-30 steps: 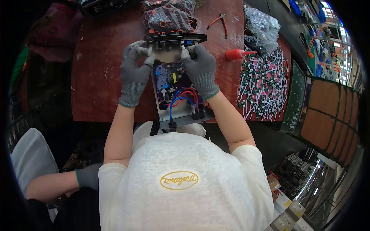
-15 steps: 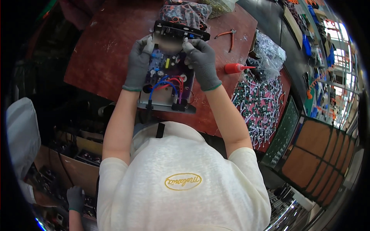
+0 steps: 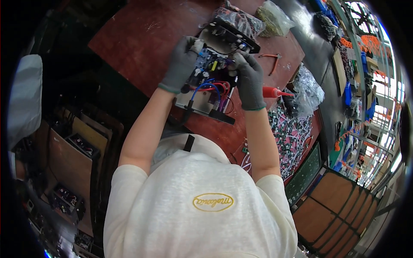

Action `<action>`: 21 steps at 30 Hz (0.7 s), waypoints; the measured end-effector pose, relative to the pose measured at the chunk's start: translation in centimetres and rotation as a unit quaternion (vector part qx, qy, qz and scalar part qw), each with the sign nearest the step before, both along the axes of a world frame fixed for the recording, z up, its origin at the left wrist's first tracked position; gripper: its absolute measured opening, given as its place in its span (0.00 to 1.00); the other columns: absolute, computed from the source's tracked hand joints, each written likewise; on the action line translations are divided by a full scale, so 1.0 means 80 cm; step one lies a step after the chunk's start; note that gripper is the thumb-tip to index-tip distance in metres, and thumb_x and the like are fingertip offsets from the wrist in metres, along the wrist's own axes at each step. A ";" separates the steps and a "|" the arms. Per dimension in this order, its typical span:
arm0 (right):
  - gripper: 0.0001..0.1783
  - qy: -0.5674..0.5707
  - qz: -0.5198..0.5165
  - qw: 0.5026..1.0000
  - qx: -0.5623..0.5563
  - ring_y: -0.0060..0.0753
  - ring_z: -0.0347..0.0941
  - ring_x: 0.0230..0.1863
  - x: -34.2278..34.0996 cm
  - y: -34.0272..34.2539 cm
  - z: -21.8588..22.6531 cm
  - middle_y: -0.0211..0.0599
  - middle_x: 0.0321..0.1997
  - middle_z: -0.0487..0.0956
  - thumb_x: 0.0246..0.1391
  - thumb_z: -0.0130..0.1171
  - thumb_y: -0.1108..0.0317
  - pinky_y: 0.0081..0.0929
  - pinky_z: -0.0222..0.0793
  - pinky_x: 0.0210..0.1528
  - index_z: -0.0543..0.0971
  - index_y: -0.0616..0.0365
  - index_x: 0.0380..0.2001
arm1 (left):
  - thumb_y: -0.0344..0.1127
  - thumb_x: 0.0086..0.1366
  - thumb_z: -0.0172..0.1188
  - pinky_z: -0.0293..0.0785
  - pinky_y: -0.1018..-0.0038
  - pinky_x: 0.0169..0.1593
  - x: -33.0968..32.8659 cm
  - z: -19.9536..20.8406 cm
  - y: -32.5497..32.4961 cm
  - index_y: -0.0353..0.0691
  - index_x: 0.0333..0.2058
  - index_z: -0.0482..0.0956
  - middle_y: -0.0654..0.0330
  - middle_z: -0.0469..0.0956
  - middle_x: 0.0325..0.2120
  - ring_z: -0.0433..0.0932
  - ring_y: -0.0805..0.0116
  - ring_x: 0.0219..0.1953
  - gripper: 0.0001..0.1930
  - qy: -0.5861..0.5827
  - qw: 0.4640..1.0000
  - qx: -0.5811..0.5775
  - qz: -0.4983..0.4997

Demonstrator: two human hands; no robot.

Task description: Assemble an electronic component by connecting wires and applying adhesive sealant inside the chassis.

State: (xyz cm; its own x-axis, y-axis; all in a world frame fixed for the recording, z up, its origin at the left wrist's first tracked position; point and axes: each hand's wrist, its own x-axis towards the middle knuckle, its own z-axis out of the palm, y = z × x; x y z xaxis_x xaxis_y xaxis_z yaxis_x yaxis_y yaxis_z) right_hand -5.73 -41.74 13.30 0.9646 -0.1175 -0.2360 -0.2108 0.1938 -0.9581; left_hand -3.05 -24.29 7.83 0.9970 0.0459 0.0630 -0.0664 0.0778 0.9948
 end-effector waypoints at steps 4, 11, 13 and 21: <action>0.13 -0.007 -0.020 0.998 -0.067 0.20 0.72 0.27 0.001 0.011 0.002 0.32 0.32 0.77 0.56 0.56 0.67 0.17 0.69 0.28 0.77 0.63 0.41 | 0.36 0.66 0.52 0.69 0.76 0.41 -0.007 -0.014 0.009 0.37 0.38 0.73 0.62 0.74 0.31 0.70 0.76 0.34 0.08 -0.018 0.999 0.022 0.040; 0.17 -0.001 0.025 0.997 -0.074 0.19 0.74 0.29 0.021 0.030 0.021 0.31 0.34 0.77 0.56 0.55 0.67 0.17 0.71 0.30 0.76 0.63 0.47 | 0.37 0.66 0.52 0.68 0.78 0.45 0.000 -0.029 0.021 0.37 0.40 0.73 0.64 0.75 0.35 0.72 0.77 0.37 0.09 -0.005 0.999 -0.040 0.020; 0.15 0.008 0.076 0.996 -0.047 0.17 0.73 0.28 0.028 0.035 0.025 0.29 0.32 0.77 0.56 0.54 0.68 0.14 0.68 0.28 0.77 0.63 0.45 | 0.37 0.66 0.53 0.68 0.78 0.46 -0.004 -0.021 0.025 0.37 0.40 0.73 0.64 0.75 0.37 0.71 0.78 0.38 0.10 0.046 0.992 -0.119 0.002; 0.11 0.072 -0.005 0.996 -0.044 0.15 0.71 0.23 0.030 0.052 0.037 0.32 0.31 0.79 0.56 0.55 0.67 0.13 0.67 0.23 0.76 0.62 0.39 | 0.32 0.63 0.56 0.69 0.78 0.45 0.026 -0.007 0.048 0.38 0.40 0.73 0.64 0.76 0.37 0.72 0.78 0.39 0.08 -0.085 0.992 0.096 -0.021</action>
